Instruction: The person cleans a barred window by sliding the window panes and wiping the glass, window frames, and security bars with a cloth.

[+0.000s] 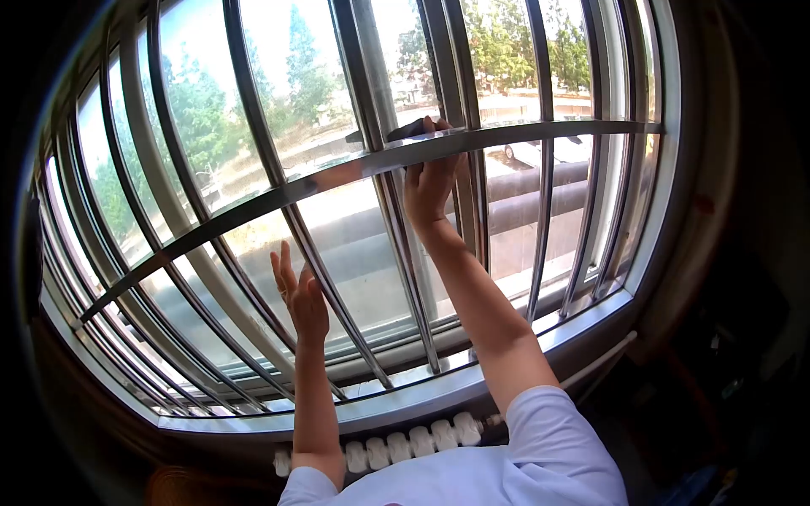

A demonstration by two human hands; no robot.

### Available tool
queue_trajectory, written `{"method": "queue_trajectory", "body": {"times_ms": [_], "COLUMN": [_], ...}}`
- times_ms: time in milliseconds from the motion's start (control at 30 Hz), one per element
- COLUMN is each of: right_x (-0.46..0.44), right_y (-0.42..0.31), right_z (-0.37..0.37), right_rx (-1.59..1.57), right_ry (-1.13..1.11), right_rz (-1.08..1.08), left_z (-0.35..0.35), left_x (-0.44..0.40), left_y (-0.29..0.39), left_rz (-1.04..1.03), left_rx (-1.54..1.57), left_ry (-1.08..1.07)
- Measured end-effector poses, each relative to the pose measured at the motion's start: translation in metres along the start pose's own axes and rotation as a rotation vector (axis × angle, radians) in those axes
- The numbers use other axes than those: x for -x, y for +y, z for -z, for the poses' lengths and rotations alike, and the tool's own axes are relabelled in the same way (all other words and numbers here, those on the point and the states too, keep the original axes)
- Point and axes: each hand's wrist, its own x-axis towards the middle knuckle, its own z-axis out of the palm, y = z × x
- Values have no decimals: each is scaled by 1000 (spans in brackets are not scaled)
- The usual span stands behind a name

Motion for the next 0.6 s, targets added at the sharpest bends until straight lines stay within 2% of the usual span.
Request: {"method": "queue_trajectory", "body": {"times_ms": [100,167,267,333,400,467,533,567,600], "right_x": [-2,10,67,132,177,191,162,141,112], "right_y": [-1,-1,-10,-16,-21,-14,-32,-27,-22], "right_z": [-8,7,44,81,125,173,203,208,208], "right_rx": [153,164,151,150,14,-188,-168,-151,-174], "right_ry": [21,-110,-149,-260,-357,-692,-568,-445,-318], "right_rz": [12,22,-102,-261,-420,-458,-366,-308,-287], "left_z": [0,-2,1,2,3,6,6,6,7], "left_x": [4,7,10,10,12,12,11,12,13], "left_y": [-6,-14,-11,-9,-12,-16,-16,-8,11], "left_rz": [14,-23,-66,-45,-52,-65,-91,-32,7], "left_rx": [-153,-207,-264,-232,-224,-215,-134,-68,17], "left_ry": [-90,-92,-114,-117,-126,-142,-102,-2,198]}}
